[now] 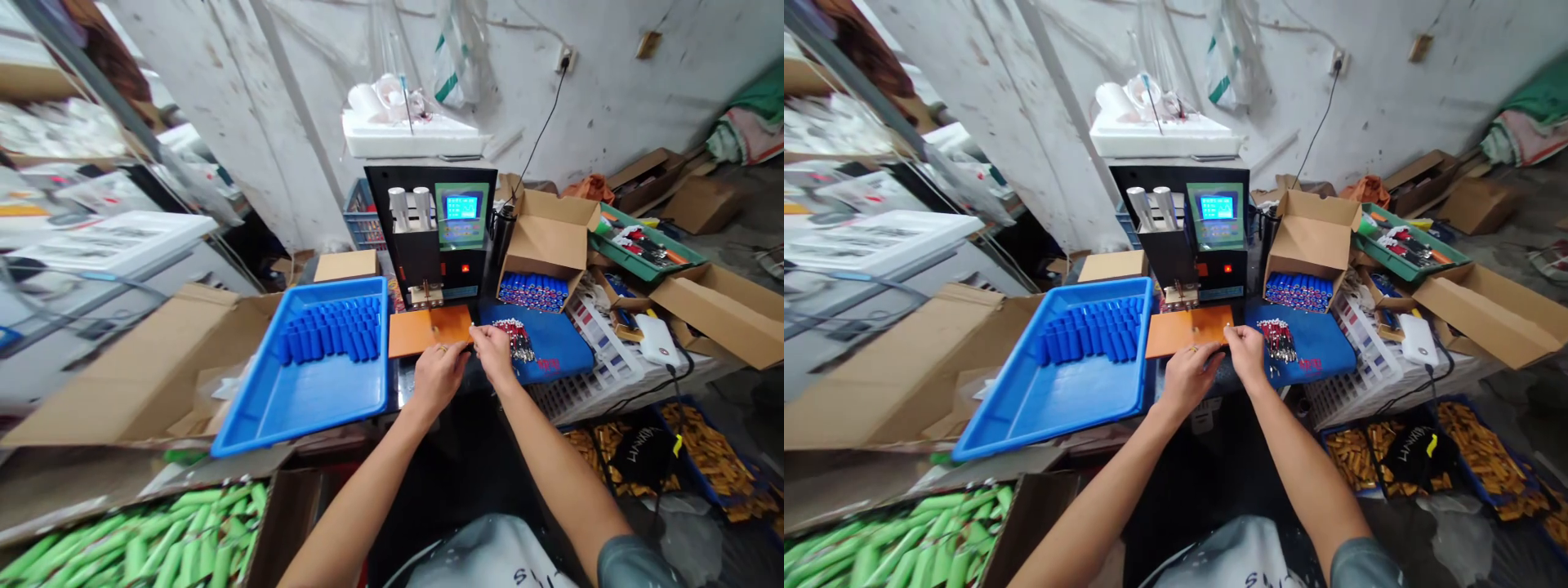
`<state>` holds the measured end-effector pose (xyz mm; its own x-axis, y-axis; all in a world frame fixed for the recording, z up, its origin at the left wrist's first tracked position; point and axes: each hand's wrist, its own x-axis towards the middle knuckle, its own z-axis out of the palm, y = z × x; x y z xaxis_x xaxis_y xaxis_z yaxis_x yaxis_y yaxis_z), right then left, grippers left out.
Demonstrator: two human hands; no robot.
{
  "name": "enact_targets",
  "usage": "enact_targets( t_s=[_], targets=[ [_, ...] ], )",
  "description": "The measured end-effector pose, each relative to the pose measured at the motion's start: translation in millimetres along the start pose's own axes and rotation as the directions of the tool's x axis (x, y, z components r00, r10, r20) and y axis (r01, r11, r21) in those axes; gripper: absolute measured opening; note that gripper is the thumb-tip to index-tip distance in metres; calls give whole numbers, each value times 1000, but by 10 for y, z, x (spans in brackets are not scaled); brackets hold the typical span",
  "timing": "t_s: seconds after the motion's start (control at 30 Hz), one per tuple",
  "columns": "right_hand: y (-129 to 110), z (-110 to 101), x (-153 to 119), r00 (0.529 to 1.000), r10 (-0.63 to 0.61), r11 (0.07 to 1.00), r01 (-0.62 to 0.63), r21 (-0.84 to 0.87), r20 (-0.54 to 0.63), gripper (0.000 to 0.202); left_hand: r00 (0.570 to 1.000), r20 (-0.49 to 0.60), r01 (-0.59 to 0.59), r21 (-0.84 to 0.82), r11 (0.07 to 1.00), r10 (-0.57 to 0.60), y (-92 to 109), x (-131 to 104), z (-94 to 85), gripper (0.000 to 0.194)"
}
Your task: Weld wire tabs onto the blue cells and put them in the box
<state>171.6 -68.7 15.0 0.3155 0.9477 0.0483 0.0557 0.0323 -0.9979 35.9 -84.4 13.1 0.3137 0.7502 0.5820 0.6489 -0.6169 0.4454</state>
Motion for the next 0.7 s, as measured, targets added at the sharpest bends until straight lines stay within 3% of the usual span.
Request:
enact_targets(
  t_s=[0.1, 0.2, 0.37, 0.5, 0.7],
  targets=[
    [-5, 102, -56, 998, 46, 997, -43, 59, -42, 37, 998, -29, 59, -45, 997, -60, -75, -71, 11, 20],
    [-47, 161, -122, 994, 109, 978, -107, 182, 2, 37, 982, -40, 171, -249, 953, -187, -63, -114, -18, 17],
    [-114, 174, -232, 960, 174, 891, -249, 380, 219, 37, 897, 82, 388, -620, 682, -435, -26, -95, -94, 21],
    [-99, 166, -269, 928, 143, 896, -269, 353, 344, 33, 883, 200, 420, -743, 521, -425, -119, -75, -173, 23],
    [-85, 162, -282, 904, 90, 963, -186, 194, 417, 32, 861, 265, 476, -719, 506, -435, -126, -152, -254, 23]
  ],
)
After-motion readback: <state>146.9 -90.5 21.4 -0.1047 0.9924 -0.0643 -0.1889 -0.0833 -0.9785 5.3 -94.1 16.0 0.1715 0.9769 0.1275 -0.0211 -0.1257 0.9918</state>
